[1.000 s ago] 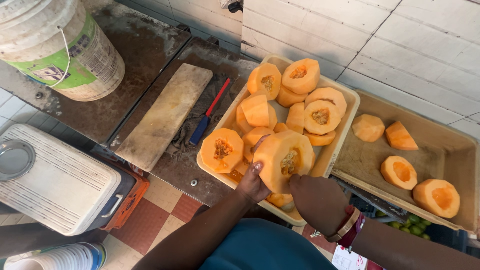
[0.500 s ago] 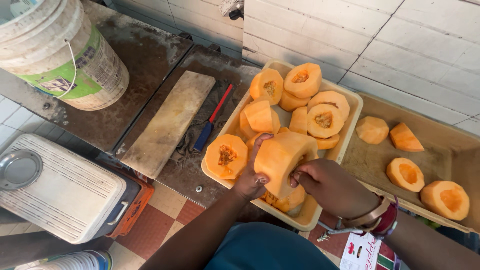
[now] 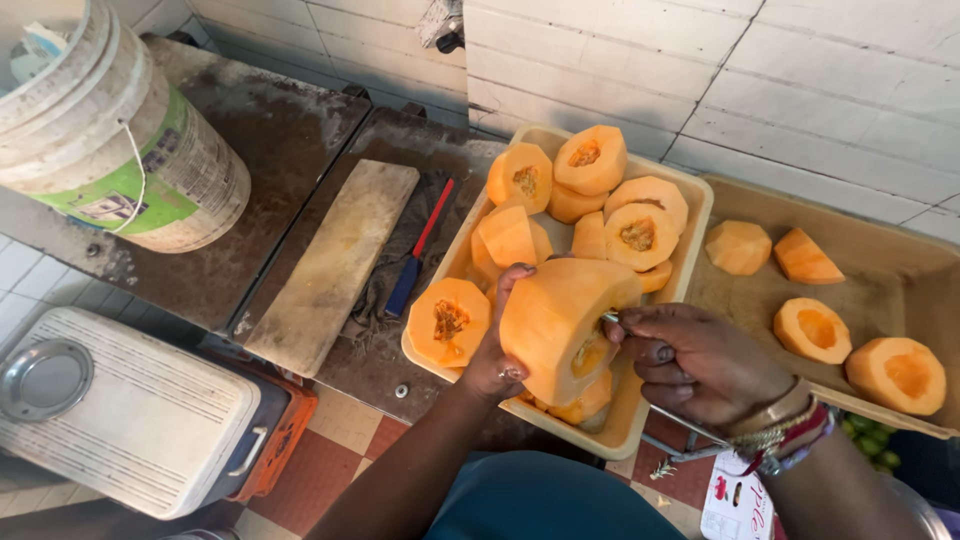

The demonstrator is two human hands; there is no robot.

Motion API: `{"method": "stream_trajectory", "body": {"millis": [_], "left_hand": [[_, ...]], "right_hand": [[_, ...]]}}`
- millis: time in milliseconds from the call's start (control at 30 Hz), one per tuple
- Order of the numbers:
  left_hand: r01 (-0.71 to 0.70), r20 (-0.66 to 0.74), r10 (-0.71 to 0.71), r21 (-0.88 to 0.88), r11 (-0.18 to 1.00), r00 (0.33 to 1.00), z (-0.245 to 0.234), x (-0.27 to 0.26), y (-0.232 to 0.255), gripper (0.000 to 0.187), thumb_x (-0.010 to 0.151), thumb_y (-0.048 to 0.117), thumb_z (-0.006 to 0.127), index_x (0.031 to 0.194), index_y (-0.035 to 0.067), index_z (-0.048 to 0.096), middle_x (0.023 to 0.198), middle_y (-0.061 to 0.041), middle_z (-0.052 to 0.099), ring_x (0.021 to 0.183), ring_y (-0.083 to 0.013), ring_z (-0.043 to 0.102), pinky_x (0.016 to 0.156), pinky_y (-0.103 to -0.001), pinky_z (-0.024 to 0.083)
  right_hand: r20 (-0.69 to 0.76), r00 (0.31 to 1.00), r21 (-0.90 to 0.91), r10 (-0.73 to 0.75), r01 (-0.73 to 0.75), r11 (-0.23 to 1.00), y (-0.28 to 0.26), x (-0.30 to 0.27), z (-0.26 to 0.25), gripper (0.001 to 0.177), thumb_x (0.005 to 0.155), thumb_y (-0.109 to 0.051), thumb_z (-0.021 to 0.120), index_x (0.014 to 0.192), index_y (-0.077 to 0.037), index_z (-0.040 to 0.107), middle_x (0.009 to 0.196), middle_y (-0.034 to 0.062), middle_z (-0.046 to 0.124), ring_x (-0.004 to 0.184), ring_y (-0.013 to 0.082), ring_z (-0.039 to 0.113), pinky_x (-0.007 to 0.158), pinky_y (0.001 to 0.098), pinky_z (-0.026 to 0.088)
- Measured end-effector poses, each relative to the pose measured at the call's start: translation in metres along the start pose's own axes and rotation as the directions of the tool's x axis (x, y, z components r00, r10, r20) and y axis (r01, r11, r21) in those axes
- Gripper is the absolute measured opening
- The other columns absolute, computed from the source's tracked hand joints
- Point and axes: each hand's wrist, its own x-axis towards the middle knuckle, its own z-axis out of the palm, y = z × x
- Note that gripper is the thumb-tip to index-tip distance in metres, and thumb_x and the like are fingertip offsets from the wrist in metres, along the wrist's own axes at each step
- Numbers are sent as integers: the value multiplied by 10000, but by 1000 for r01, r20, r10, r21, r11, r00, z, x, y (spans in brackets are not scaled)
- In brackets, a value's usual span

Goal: The person scoops seeds out of halved papayas and scrapes the inside flesh using a spoon, placing the cleaned fruit into a tray.

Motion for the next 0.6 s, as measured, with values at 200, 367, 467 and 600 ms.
{"method": "stream_trajectory", "body": {"millis": [200, 367, 467, 600], "left_hand": [[-20, -152, 3, -115, 993, 988, 7, 1, -10, 1089, 779, 698, 752, 1603, 259, 191, 1582, -61, 354, 1449, -295, 403, 1170, -522, 396], [89, -109, -142, -390, 917, 984, -20, -5, -27, 857, 999, 744, 434, 1573, 113, 340, 1494, -160, 500, 1297, -357, 542, 1030, -545, 521], [44, -77, -78, -371, 928, 994, -27, -18, -39, 854, 1063, 715, 488, 1611, 74, 351, 1484, -203, 527, 1237, -358, 598, 1006, -496, 563], [18, -192, -52, -176, 984, 980, -28, -23, -34, 934, 872, 561, 755, 1577, 137, 313, 1491, -78, 507, 1336, -240, 594, 1087, -456, 570]], "right_hand": [[182, 547, -867, -817, 481, 129, 21, 0, 15, 275, 965, -308, 658, 1062, -51, 673, 755, -7, 633, 523, 109, 555, 471, 261, 427], [555, 332, -819, -762, 61, -570, 32, 9, 20, 390, 833, -238, 693, 1222, -224, 711, 733, 11, 607, 522, 229, 601, 479, 374, 477], [594, 355, -774, -722, 10, -633, 33, 17, 20, 506, 803, -203, 684, 1305, -263, 699, 777, 2, 583, 535, 201, 605, 485, 355, 493], [654, 327, -724, -682, 13, -689, 33, 20, 17, 503, 794, -216, 682, 1294, -271, 704, 794, -5, 570, 534, 170, 589, 479, 341, 482]]}}
